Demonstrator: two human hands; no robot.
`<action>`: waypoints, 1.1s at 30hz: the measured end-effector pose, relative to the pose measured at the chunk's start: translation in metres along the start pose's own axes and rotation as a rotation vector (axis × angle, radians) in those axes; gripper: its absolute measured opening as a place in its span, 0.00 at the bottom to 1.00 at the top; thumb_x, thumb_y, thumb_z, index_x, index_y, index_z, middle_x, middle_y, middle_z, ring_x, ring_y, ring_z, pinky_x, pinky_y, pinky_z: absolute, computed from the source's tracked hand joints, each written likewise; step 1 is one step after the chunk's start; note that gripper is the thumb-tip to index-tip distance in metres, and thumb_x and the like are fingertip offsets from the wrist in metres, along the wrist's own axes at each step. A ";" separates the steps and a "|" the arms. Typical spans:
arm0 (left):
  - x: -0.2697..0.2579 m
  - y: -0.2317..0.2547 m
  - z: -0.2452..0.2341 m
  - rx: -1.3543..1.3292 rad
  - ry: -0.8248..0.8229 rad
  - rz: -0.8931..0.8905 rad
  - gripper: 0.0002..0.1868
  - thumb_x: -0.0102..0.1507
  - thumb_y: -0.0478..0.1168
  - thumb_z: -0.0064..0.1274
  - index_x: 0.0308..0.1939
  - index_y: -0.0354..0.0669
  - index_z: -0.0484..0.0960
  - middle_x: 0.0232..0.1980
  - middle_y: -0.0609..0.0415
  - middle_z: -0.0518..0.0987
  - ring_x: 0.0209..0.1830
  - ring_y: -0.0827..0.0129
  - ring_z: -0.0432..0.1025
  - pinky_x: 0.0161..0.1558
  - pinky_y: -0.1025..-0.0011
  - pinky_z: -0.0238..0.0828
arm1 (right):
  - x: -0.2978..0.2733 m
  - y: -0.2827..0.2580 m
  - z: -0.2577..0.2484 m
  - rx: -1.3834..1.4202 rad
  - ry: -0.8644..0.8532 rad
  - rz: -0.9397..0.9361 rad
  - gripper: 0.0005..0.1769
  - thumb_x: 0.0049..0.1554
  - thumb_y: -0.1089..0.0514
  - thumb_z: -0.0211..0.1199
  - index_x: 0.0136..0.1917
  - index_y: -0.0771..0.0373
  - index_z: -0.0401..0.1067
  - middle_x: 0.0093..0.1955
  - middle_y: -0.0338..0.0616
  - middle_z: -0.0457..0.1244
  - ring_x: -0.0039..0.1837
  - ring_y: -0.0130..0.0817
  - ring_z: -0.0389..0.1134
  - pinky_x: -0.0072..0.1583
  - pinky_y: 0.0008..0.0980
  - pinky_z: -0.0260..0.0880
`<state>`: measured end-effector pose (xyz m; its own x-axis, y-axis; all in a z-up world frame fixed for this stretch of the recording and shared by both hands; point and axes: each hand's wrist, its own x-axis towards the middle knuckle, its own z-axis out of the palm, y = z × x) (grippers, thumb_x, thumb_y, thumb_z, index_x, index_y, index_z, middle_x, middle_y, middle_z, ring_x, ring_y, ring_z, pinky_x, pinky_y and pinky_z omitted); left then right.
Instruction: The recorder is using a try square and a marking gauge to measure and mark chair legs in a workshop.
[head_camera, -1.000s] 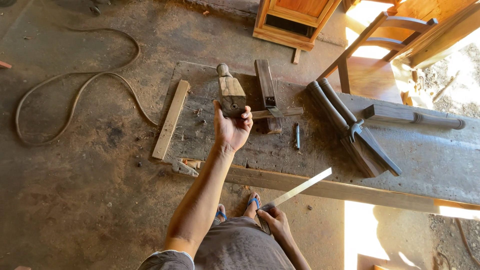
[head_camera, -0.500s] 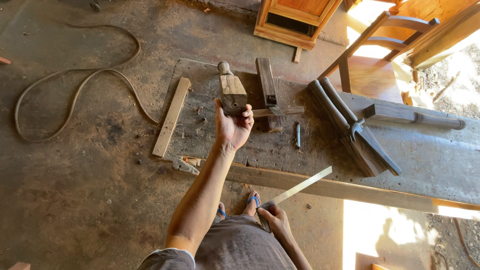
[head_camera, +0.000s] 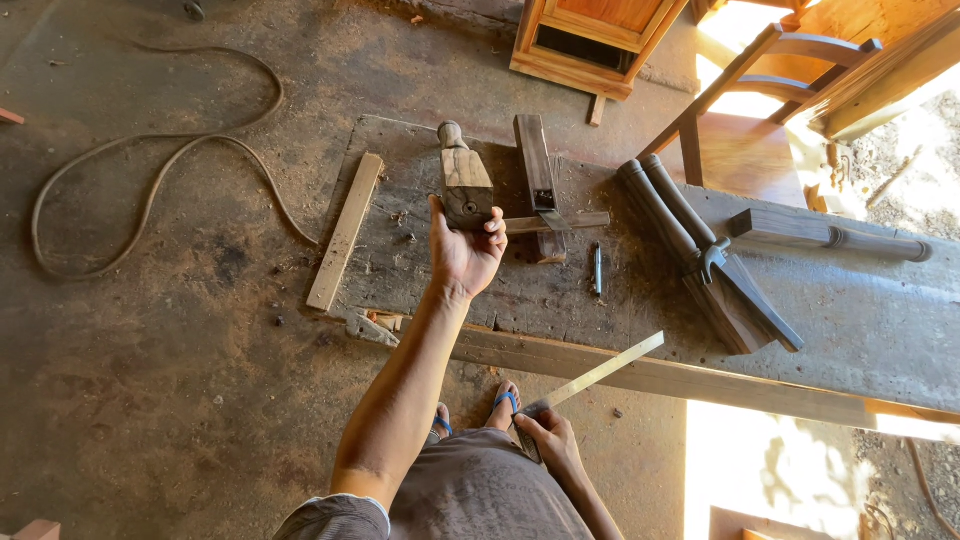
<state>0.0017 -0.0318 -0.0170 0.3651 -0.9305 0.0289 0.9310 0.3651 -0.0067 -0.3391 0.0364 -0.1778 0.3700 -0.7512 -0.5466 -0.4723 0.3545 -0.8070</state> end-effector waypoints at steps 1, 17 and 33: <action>0.000 0.000 0.001 0.000 0.001 0.000 0.43 0.69 0.75 0.30 0.54 0.35 0.72 0.39 0.47 0.74 0.33 0.68 0.65 0.34 0.71 0.64 | 0.000 0.000 0.000 0.000 0.000 0.001 0.19 0.52 0.51 0.70 0.50 0.68 0.80 0.42 0.46 0.73 0.42 0.30 0.71 0.46 0.32 0.71; -0.054 -0.011 -0.026 0.101 0.236 -0.038 0.39 0.71 0.71 0.35 0.53 0.35 0.75 0.39 0.47 0.77 0.32 0.68 0.69 0.32 0.71 0.68 | 0.002 -0.012 -0.022 -0.155 0.013 0.005 0.19 0.52 0.49 0.70 0.48 0.68 0.80 0.39 0.44 0.71 0.40 0.33 0.69 0.42 0.33 0.68; -0.179 -0.049 -0.272 1.592 1.176 0.323 0.47 0.63 0.69 0.51 0.69 0.32 0.64 0.63 0.33 0.74 0.60 0.48 0.71 0.59 0.52 0.69 | 0.254 -0.068 -0.219 -1.247 0.145 -0.229 0.27 0.48 0.41 0.69 0.53 0.61 0.74 0.51 0.56 0.71 0.57 0.53 0.72 0.59 0.48 0.71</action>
<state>-0.1078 0.1088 -0.2942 0.9266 -0.1572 -0.3415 0.2471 -0.4299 0.8684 -0.3877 -0.3006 -0.2132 0.4888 -0.8074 -0.3305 -0.8669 -0.4920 -0.0804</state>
